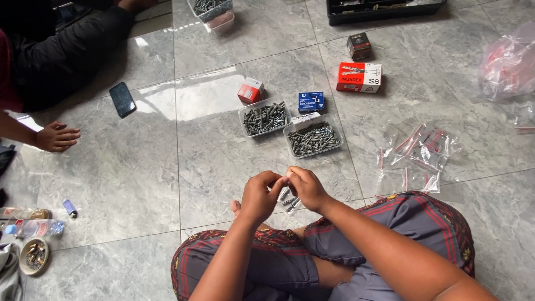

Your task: Packaging small metal screws into individual plastic zip-lock bags.

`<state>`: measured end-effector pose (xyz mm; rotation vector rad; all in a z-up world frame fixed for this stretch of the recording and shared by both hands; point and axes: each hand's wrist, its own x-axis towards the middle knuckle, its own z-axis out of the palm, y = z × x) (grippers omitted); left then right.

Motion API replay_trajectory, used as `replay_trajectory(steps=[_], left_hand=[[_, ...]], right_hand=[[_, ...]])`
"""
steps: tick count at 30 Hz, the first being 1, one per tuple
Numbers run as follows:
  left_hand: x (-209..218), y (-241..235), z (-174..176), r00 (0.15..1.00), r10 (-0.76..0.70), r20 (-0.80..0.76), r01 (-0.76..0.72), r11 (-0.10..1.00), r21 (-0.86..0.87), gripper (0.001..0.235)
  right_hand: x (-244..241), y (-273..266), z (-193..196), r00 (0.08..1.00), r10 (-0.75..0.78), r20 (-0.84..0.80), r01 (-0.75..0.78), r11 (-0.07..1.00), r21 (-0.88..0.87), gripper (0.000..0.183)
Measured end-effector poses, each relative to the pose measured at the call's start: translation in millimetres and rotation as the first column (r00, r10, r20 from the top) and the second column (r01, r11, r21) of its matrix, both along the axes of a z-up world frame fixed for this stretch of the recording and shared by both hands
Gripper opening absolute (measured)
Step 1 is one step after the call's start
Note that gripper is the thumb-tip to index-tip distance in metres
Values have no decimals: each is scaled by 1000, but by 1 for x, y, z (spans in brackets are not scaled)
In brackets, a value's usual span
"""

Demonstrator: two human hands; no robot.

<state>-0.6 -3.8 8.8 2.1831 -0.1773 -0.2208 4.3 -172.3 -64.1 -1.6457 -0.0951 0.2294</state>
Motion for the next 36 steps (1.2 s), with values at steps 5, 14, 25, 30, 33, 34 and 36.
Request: replay_trajectory(steps=[5, 14, 25, 30, 33, 34, 36], left_hand=[[1, 5, -16, 992, -32, -121, 20, 995, -102, 31], [-2, 7, -6, 994, -8, -110, -16, 975, -222, 31], [1, 2, -25, 868, -83, -490, -195, 850, -490, 49], [0, 5, 0, 998, 18, -53, -13, 995, 96, 34], [-3, 6, 5, 985, 38, -169, -35, 999, 26, 34], [-1, 4, -6, 985, 41, -166, -38, 999, 27, 34], [2, 1, -29, 882, -37, -470, -163, 911, -378, 57]], right_hand=[[-3, 1, 5, 992, 23, -124, -4, 989, 146, 29], [-3, 5, 14, 998, 37, -44, -34, 997, 66, 32], [-4, 1, 17, 969, 68, 236, -18, 978, -208, 34], [0, 1, -1, 900, 100, -424, 34, 954, 297, 19], [1, 2, 3, 914, 78, -398, 42, 958, 285, 19], [1, 2, 7, 915, 81, -395, 38, 958, 285, 19], [-3, 0, 14, 997, 61, -47, -55, 991, 119, 33]])
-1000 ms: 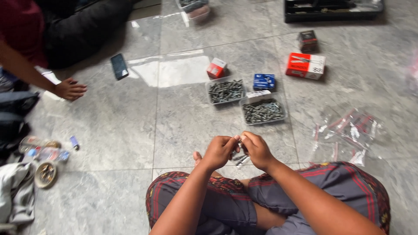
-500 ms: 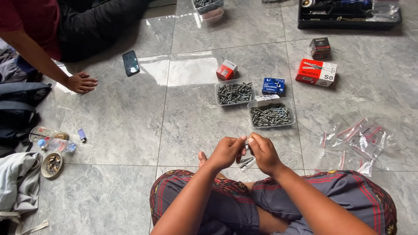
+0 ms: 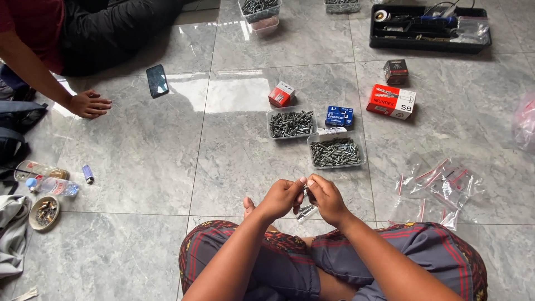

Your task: Packaging small metal screws into individual plastic zip-lock bags.

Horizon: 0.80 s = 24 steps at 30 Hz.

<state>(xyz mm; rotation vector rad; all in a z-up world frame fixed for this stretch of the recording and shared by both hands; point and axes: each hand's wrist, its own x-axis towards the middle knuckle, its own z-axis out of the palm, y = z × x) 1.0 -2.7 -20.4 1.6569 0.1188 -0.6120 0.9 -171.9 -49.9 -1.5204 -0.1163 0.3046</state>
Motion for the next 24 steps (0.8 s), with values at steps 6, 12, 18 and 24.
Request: replay_trajectory(steps=[6, 12, 18, 24], left_hand=[[-2, 3, -8, 994, -48, 94, 22, 966, 256, 48], [-1, 2, 24, 980, -7, 197, -59, 943, 327, 28], [3, 1, -20, 995, 15, 94, -37, 972, 232, 56], [9, 3, -13, 993, 84, 77, -95, 983, 154, 27]], right_hand=[[7, -1, -27, 999, 21, 27, -18, 995, -97, 34], [9, -3, -16, 955, 9, -298, 48, 982, 184, 24], [10, -3, -19, 954, 30, -298, 43, 971, 237, 34], [19, -6, -24, 958, 69, -278, -31, 990, 140, 27]])
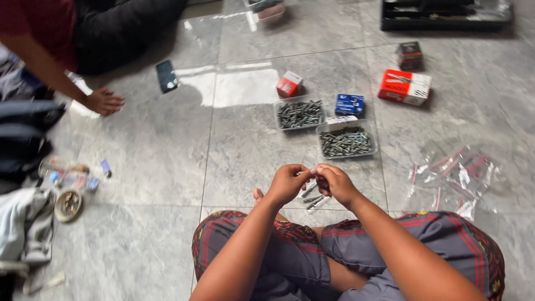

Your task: Packaging small metal screws into individual plastic zip-lock bags.

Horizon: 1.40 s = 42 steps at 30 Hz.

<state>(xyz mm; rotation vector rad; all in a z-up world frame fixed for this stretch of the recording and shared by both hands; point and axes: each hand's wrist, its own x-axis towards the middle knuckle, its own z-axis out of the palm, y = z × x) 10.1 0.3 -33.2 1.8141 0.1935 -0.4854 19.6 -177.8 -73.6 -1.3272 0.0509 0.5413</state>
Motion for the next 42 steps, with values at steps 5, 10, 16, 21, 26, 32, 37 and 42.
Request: replay_trajectory(steps=[5, 10, 16, 21, 26, 32, 37, 42], left_hand=[[12, 5, -41, 1000, 10, 25, -10, 1000, 20, 26], [7, 6, -85, 999, -4, -53, 3, 1000, -27, 21], [-3, 4, -69, 972, -218, -87, 234, 906, 352, 37], [-5, 9, -51, 990, -138, 7, 127, 933, 337, 31], [-3, 10, -73, 959, -267, -96, 280, 840, 465, 38], [-10, -3, -45, 884, -440, -160, 443, 676, 589, 46], [-15, 11, -40, 965, -262, -17, 241, 862, 447, 42], [-13, 2, -32, 962, -266, 70, 211, 878, 430, 45]], right_hand=[[11, -2, -27, 997, 70, 19, -67, 992, -108, 26], [-3, -3, -43, 994, 94, -61, -103, 982, -159, 23], [-9, -1, -71, 979, 138, -148, -169, 958, -230, 25], [-1, -4, -52, 988, 102, 120, -47, 918, -393, 30], [0, -6, -89, 994, 40, 102, 12, 886, -463, 28], [-17, 4, -34, 938, 294, 186, -71, 686, -724, 39], [-19, 2, -28, 950, 172, 261, 39, 763, -645, 26], [-9, -2, -62, 955, 186, 233, 19, 743, -669, 39]])
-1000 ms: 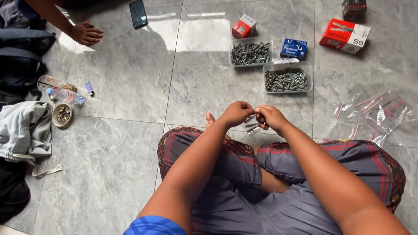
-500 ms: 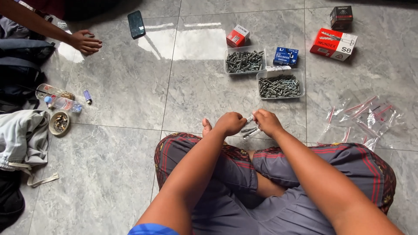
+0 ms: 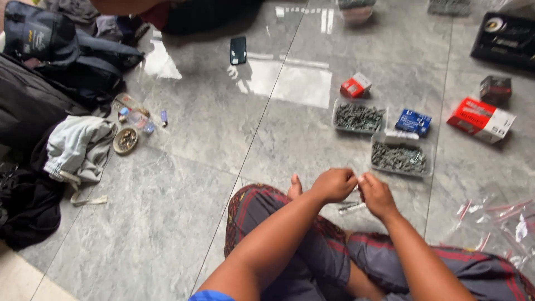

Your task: Packaging small metal screws into individual plastic zip-lock bags.

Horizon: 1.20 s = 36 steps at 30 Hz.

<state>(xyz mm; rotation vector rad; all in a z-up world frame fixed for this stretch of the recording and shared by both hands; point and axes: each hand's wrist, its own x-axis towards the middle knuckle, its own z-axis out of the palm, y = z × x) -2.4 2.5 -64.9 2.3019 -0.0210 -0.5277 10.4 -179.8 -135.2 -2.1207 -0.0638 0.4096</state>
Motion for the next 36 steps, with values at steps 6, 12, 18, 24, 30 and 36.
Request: replay_trajectory(steps=[6, 12, 18, 24, 30, 36], left_hand=[[-11, 1, 25, 994, -24, 106, 31, 998, -59, 27], [-3, 6, 10, 999, -33, 37, 37, 993, -110, 35], [5, 5, -15, 1000, 2, 19, 0, 993, -116, 37], [0, 4, 13, 995, -58, 77, 67, 991, -118, 32], [5, 5, 7, 995, -99, -5, 97, 986, -138, 34], [5, 3, 2, 996, -88, -23, 85, 989, -120, 32]], right_hand=[[1, 0, 17, 931, -22, -364, 202, 862, 465, 40], [-3, 6, 39, 999, -31, 10, 27, 951, 308, 35], [-2, 4, 36, 997, 28, 73, -32, 998, 50, 33], [7, 1, 18, 992, -37, -120, 74, 946, 316, 56], [12, -3, 3, 998, 6, -67, 22, 914, 406, 33], [11, -2, 27, 998, 63, -24, -55, 964, 262, 27]])
